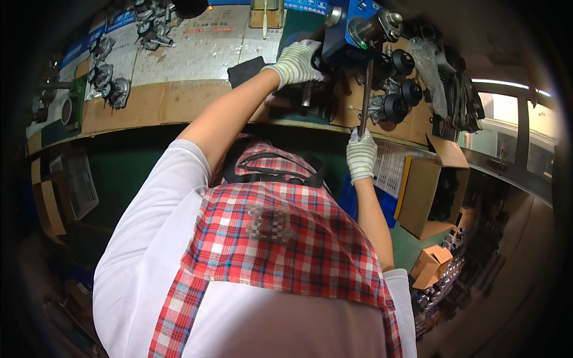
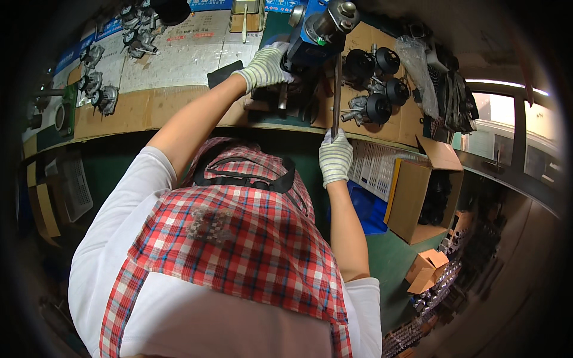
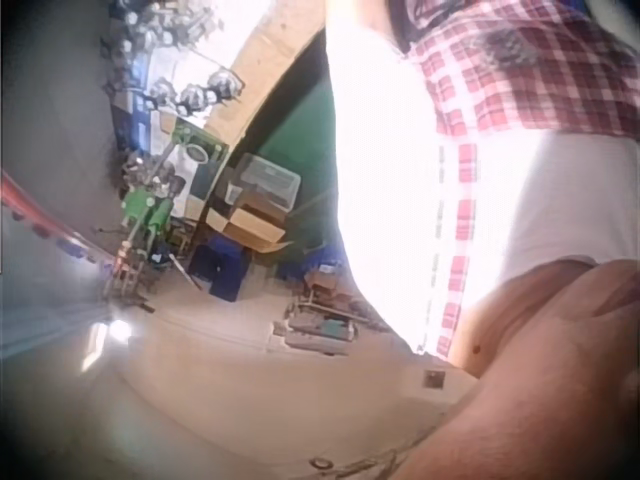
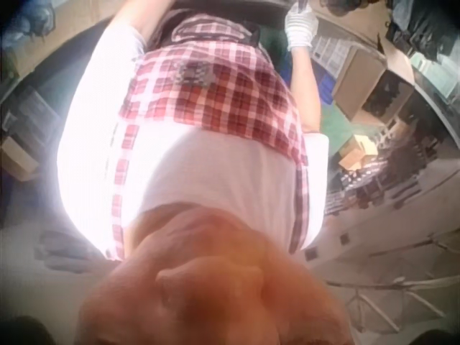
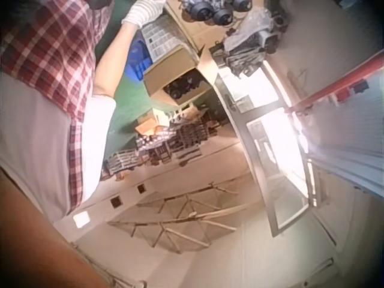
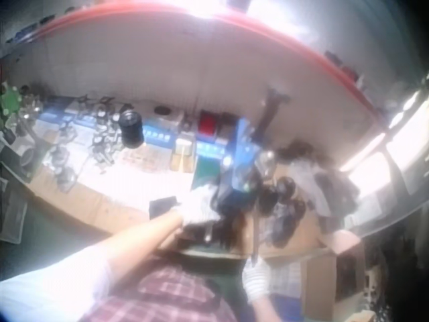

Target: The person repeatedly picks up metallic mechanical components and black circular parts from a workbench and a cardboard box. They use a blue manual press machine to attach the black parts to the metallic components, then place the assembled units back on the bench.

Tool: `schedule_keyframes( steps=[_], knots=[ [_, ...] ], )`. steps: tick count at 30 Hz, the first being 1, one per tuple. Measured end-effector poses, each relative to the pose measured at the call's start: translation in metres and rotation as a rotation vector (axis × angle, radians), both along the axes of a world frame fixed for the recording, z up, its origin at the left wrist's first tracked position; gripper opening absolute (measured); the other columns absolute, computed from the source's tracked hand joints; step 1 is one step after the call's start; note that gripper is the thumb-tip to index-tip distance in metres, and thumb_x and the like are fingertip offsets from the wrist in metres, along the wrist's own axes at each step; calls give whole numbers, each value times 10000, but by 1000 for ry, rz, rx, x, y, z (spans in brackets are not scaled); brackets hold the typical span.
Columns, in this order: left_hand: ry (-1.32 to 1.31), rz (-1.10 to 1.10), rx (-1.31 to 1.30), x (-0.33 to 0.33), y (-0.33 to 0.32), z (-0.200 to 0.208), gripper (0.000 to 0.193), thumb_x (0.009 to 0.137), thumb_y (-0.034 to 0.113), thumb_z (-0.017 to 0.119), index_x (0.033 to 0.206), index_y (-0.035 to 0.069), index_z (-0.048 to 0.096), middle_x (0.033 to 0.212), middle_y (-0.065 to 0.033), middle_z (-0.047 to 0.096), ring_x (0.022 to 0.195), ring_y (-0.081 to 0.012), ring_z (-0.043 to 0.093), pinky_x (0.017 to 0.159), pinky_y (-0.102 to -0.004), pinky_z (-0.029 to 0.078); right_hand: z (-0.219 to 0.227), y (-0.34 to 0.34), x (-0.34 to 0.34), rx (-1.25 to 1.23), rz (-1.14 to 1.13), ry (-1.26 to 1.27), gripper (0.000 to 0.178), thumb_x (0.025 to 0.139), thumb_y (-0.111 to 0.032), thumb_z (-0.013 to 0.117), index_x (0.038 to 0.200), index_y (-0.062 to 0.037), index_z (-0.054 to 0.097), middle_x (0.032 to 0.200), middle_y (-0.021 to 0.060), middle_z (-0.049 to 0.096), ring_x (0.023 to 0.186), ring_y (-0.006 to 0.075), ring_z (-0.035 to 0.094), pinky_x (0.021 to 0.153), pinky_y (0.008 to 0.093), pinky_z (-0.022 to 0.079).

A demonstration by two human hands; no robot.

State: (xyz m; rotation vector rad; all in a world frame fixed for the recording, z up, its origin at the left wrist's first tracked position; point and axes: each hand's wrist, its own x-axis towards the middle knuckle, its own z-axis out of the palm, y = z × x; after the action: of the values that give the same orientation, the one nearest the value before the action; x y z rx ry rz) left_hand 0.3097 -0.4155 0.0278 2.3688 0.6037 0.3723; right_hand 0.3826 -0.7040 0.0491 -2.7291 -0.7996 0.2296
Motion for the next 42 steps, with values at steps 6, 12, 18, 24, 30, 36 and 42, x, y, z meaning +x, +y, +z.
schedule_keyframes(
  steps=[6,12,18,24,30,36,42],
  knots=[
    [96,-9,23,-3,2,-13,1023,670,487,849,1507,99,408,1536,-169,410,1369,-413,435,1161,-455,341,-48,27,15,-5,-69,-18,328,1017,-383,483,1047,-87,623,819,245,691,793,458,666,704,551,516],
    [-121,166,-551,-40,-12,-35,975,831,363,780,1565,22,235,1504,-266,420,1390,-379,440,1169,-404,346,-100,56,40,52,-103,23,349,966,-291,527,1217,-48,540,805,230,697,766,443,676,706,543,524],
    [-22,343,-1404,-38,-28,22,825,982,558,551,1556,19,305,1509,-248,437,1378,-324,448,1150,-418,341,-107,63,43,65,-146,98,339,965,-315,526,1242,-122,561,829,259,690,802,480,664,724,567,507],
    [13,406,-899,-4,-21,-27,814,947,492,628,1559,59,311,1495,-201,468,1363,-296,451,1137,-401,340,-74,24,35,103,40,235,402,993,-403,488,1158,-66,633,875,263,692,868,452,671,763,530,529],
    [31,454,-753,11,-18,-50,786,861,356,751,1470,-3,408,1330,-192,600,1210,-267,572,1050,-339,427,146,-28,-1,420,38,1174,584,1004,-249,600,1502,-34,385,644,-12,416,457,105,471,430,270,434],
    [107,443,-757,-31,-26,19,768,848,578,683,1185,-111,633,1018,-201,705,935,-254,656,846,-396,503,124,-29,18,859,20,1604,871,953,-573,588,1542,3,304,772,64,518,607,161,542,505,290,480],
    [196,349,-807,-70,-26,40,791,872,567,695,1234,-129,589,1077,-225,691,961,-269,669,859,-372,520,44,86,-21,636,-288,1342,935,865,-695,639,1515,-100,325,1268,234,560,930,324,680,714,400,617]
  ],
)
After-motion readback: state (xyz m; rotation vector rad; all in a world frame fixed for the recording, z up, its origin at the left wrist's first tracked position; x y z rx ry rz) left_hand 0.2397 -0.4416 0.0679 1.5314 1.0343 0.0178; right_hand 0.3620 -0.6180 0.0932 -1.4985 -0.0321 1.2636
